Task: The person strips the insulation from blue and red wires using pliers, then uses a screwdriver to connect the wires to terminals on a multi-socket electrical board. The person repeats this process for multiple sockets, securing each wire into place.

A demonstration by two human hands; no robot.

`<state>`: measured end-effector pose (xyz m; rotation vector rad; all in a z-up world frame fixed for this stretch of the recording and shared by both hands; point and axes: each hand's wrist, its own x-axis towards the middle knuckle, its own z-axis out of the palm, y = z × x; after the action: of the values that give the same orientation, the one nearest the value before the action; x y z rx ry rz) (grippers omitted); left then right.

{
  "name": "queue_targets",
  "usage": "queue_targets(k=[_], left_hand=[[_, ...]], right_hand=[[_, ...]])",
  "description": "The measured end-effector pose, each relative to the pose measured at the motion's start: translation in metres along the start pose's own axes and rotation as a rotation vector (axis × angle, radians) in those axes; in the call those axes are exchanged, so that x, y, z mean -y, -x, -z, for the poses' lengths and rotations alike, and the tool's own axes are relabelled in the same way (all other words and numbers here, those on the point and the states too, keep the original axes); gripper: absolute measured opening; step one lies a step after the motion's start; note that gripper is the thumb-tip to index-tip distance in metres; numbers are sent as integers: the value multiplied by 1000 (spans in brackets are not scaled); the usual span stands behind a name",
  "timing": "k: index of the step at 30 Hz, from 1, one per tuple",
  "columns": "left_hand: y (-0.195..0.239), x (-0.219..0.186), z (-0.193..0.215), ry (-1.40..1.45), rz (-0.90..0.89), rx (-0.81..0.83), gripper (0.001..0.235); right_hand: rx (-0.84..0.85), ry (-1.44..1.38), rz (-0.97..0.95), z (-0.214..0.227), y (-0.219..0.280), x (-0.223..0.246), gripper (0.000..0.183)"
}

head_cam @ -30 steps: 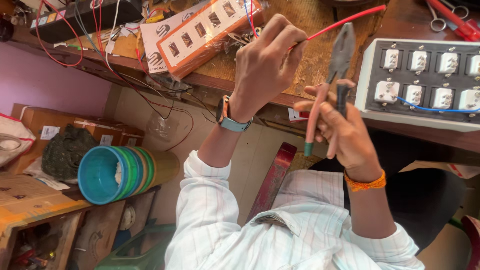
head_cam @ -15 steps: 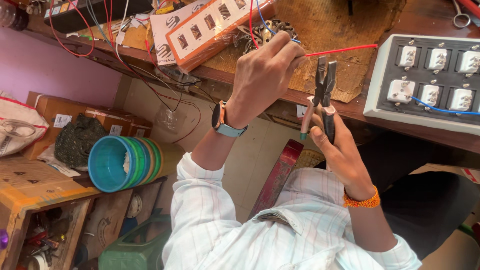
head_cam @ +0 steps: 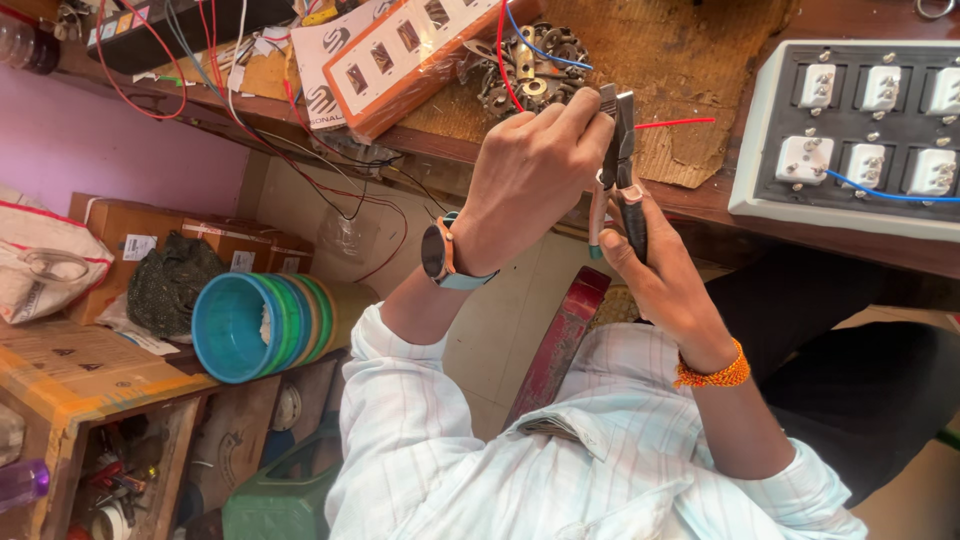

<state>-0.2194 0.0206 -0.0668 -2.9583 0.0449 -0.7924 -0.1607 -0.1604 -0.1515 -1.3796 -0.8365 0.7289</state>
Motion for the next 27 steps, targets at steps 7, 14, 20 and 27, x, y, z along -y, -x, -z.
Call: queue_targets(k=[7, 14, 20, 27], left_hand=[[-1, -3, -2, 17, 47, 2, 14], [-7, -14, -5, 203, 121, -38, 9], [-18, -30, -11, 262, 151, -59, 11], [-8, -26, 16, 269, 203, -385, 16]], right_hand=[[-17, -44, -127, 5, -2, 1, 66], [-22, 101, -162, 20, 4, 1, 64], [-1, 0, -48, 36, 9, -3, 69], [-101, -42, -178, 46, 8, -3, 49]])
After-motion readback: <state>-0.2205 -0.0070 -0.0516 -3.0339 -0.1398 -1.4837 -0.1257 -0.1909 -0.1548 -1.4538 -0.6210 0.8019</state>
